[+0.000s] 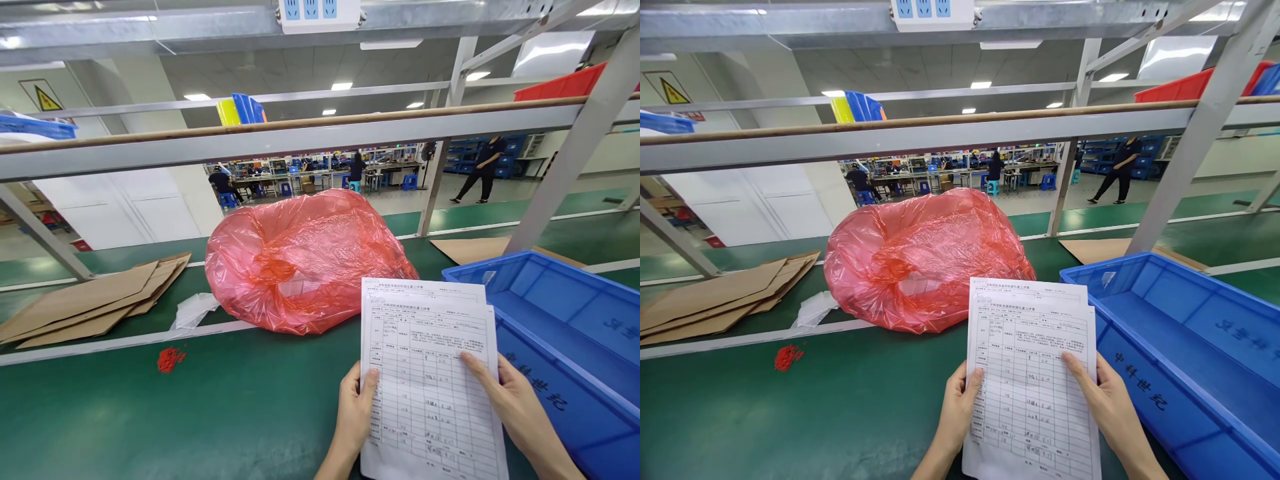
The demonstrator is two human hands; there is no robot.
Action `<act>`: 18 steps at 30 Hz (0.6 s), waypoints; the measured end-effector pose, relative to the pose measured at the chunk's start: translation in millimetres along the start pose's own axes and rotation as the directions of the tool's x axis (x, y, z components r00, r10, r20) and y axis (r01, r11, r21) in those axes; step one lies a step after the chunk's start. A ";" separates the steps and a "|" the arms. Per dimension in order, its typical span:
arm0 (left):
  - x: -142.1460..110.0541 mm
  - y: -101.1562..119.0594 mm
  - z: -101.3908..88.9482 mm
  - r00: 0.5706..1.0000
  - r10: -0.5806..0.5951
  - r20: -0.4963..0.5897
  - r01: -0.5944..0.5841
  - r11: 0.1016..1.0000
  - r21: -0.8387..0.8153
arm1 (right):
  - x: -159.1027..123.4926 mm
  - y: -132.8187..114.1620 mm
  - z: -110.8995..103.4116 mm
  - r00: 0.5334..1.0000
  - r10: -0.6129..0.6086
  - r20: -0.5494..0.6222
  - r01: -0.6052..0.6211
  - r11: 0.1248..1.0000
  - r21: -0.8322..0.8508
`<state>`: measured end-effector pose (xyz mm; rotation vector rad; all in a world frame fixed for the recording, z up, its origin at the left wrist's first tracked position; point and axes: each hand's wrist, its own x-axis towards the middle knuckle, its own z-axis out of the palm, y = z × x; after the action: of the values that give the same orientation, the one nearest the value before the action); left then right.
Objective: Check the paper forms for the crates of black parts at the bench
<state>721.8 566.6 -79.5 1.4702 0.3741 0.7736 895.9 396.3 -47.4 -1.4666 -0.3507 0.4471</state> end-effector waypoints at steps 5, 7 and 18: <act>-0.6 -6.1 0.5 1.000 -0.005 -0.003 0.005 1.000 -0.008 | 4.0 9.9 -4.8 1.000 -0.006 0.000 0.006 1.000 -0.019; -0.7 -7.7 0.6 1.000 -0.005 0.000 0.005 1.000 -0.014 | 2.7 10.1 -3.2 1.000 -0.018 -0.015 0.017 0.999 -0.027; -0.9 -7.4 -2.6 1.000 0.005 -0.018 -0.005 1.000 -0.010 | 4.0 6.2 -16.2 0.998 -0.067 0.007 0.068 0.995 -0.069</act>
<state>721.2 568.6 -87.1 1.4565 0.3801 0.7916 906.8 384.4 -55.0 -1.5163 -0.4221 0.3874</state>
